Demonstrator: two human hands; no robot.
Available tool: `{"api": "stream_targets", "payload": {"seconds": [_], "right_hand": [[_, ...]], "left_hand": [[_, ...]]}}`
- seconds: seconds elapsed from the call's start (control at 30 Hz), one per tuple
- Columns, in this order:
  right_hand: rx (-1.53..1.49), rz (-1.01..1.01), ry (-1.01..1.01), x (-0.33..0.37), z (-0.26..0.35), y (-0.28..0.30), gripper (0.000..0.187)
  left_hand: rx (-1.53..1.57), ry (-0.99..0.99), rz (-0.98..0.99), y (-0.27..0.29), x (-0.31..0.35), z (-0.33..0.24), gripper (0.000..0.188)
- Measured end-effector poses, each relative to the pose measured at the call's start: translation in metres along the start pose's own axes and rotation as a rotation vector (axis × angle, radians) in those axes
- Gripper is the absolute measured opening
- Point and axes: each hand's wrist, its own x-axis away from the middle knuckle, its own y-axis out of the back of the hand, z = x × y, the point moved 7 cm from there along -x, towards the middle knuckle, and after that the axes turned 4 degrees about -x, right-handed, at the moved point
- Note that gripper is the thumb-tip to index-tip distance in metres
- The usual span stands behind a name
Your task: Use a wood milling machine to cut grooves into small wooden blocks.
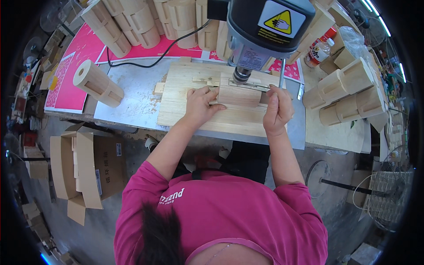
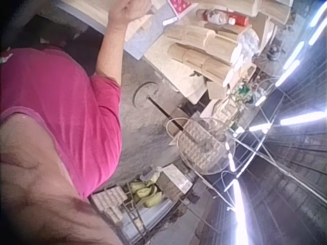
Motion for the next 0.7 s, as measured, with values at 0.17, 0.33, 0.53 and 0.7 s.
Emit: {"api": "stream_targets", "payload": {"seconds": [0.17, 0.33, 0.53, 0.7], "right_hand": [[0.028, 0.054, -0.013, -0.006, 0.006, 0.01, 0.01], [0.029, -0.076, -0.279, -0.106, 0.027, 0.033, 0.023], [0.179, 0.098, -0.162, -0.189, -0.046, 0.016, 0.037], [-0.202, 0.248, -0.462, -0.15, -0.05, 0.017, 0.031]], "left_hand": [[0.026, -0.03, -0.009, -0.003, 0.001, -0.001, 0.04], [0.017, -0.006, -0.01, -0.001, 0.005, 0.002, 0.044], [0.097, 0.042, 0.055, -0.003, -0.002, -0.002, 0.049], [0.204, 0.126, 0.063, -0.01, -0.003, 0.005, 0.045]]}}
